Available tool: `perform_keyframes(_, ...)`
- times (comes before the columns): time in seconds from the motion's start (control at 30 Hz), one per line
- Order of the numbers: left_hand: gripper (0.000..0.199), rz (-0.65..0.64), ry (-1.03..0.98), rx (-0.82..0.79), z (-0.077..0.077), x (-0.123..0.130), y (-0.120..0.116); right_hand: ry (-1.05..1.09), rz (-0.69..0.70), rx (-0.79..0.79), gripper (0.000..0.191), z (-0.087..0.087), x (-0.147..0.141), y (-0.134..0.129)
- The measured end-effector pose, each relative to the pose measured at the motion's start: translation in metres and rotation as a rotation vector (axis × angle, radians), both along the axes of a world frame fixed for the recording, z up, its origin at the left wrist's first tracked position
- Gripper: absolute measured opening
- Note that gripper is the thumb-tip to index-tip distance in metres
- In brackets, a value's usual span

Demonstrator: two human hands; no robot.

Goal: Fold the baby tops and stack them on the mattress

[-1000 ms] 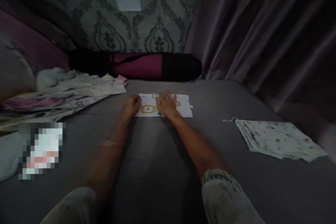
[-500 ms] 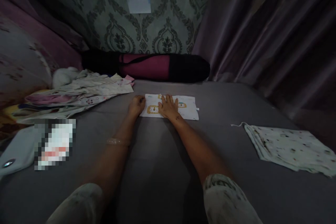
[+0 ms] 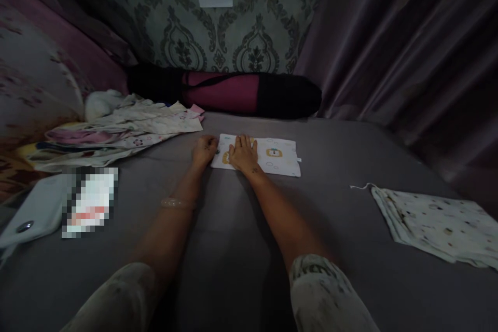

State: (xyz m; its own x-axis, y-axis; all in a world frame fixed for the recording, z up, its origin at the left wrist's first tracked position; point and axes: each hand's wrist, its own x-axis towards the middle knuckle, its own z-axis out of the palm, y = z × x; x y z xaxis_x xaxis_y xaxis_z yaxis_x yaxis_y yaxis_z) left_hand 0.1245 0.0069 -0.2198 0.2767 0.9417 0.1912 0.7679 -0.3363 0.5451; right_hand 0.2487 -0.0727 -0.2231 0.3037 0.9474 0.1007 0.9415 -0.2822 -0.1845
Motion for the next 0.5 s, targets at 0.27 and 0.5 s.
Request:
perform_keyframes(0.27, 0.034, 0.013, -0.077, -0.032, -0.001, 0.0, 0.005, -0.044, 0.039, 0.032, 0.058, 0.013, -0.016, 0.012)
perform_keyframes(0.5, 0.034, 0.043, -0.114, -0.031, -0.002, -0.003, 0.009, -0.003, 0.091, 0.024, 0.057, 0.0, -0.033, 0.024)
